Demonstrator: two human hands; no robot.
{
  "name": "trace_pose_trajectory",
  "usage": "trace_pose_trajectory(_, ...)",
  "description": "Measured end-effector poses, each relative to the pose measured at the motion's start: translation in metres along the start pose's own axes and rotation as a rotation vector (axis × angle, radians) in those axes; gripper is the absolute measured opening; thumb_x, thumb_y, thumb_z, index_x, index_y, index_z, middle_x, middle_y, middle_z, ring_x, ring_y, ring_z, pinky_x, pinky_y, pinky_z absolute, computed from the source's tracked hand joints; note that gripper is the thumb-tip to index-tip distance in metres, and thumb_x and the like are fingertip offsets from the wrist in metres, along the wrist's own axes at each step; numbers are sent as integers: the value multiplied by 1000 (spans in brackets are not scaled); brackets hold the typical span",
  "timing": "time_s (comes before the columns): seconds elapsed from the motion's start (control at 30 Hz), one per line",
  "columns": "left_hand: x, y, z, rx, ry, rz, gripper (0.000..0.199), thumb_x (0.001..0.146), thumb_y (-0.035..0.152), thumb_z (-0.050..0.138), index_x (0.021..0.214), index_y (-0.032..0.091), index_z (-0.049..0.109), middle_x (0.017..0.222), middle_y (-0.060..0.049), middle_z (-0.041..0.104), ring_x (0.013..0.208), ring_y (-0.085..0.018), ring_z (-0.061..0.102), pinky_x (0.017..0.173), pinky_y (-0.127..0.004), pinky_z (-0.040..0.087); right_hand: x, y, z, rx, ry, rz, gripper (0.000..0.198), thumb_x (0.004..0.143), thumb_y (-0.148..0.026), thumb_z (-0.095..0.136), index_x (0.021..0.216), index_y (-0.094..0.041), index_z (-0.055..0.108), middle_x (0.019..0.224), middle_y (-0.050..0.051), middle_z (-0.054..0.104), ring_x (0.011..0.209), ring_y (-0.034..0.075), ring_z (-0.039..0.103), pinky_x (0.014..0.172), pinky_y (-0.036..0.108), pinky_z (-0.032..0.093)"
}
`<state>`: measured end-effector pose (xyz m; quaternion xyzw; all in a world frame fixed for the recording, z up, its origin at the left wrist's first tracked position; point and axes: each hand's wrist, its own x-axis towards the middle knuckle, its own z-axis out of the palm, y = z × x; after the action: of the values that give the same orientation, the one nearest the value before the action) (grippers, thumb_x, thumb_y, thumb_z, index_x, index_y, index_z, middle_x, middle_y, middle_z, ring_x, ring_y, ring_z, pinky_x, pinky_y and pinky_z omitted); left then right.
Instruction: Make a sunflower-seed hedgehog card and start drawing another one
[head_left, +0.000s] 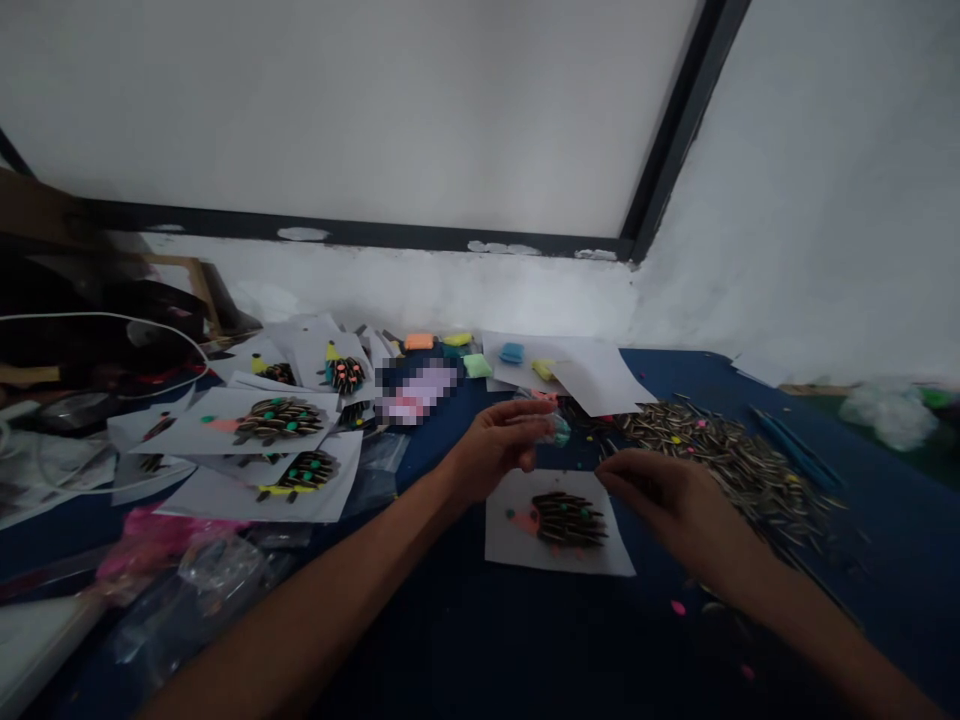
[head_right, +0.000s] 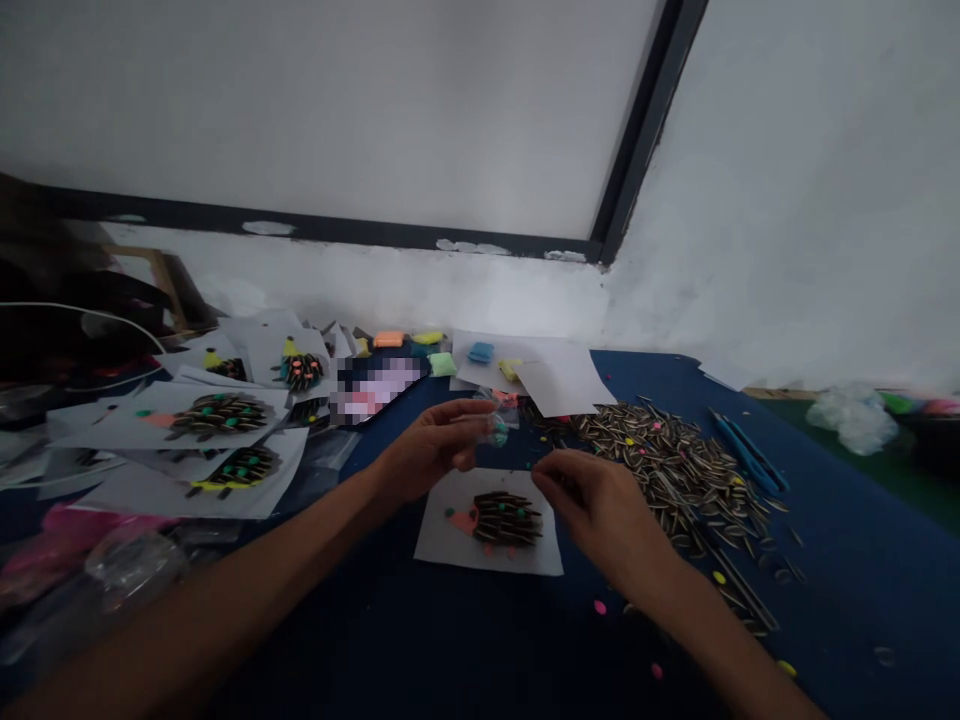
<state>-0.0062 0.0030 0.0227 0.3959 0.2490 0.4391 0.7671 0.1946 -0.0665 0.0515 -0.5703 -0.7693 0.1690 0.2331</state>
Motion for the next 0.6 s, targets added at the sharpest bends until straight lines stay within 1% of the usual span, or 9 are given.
trace_pose_trajectory(0.07, -4, 0, 6, 6, -36, -19, 37, 68, 18, 75, 104, 15, 65, 73, 1, 64, 37, -1, 42, 40, -18, 31, 0, 1, 3, 94, 53, 57, 29, 88, -44, 50, 94, -21, 67, 75, 4, 68, 61, 18, 59, 53, 28, 42)
trace_pose_trajectory(0.13, -6, -2, 11, 8, -66, -27, 39, 70, 17, 73, 108, 16, 63, 76, 1, 65, 36, 0, 40, 39, -17, 30, 0, 0, 5, 209, 58, 86, 31, 85, -47, 55, 99, -21, 66, 80, 4, 70, 67, 19, 61, 57, 28, 44)
trace_pose_trajectory(0.17, -7, -4, 13, 11, -80, -30, 38, 72, 17, 72, 109, 16, 63, 78, 1, 65, 35, 0, 39, 39, -17, 30, 0, 0, 7, 259, 49, 96, 32, 83, -48, 57, 98, -21, 66, 83, 5, 70, 71, 19, 62, 59, 29, 45)
trace_pose_trajectory(0.23, -9, -6, 17, 16, -99, -40, 35, 75, 17, 69, 109, 16, 63, 81, 0, 66, 35, 0, 40, 37, -17, 30, 0, -2, 9, 315, 41, 108, 30, 81, -48, 61, 93, -20, 67, 83, 5, 70, 74, 20, 62, 62, 28, 45)
trace_pose_trajectory(0.37, -11, -7, 22, 82, -111, -48, 36, 80, 20, 64, 116, 18, 61, 90, -2, 67, 35, -1, 44, 36, -18, 33, 0, -4, 10, 343, 71, 90, 27, 81, -46, 61, 82, -20, 68, 71, 2, 66, 63, 16, 56, 55, 26, 40)
trace_pose_trajectory(0.5, -14, -3, 27, 223, -103, 15, 47, 81, 23, 66, 126, 20, 54, 91, -3, 66, 39, -1, 45, 38, -18, 35, 1, -4, 9, 395, 83, 93, 29, 79, -48, 63, 79, -19, 67, 67, 1, 63, 61, 15, 54, 53, 25, 39)
trace_pose_trajectory(0.6, -17, 1, 31, 290, -85, 33, 59, 75, 14, 70, 130, 21, 50, 88, 0, 62, 42, 0, 43, 39, -16, 33, 1, -5, 6, 406, 84, 104, 30, 79, -48, 61, 74, -19, 65, 61, 0, 57, 55, 13, 49, 48, 24, 35)
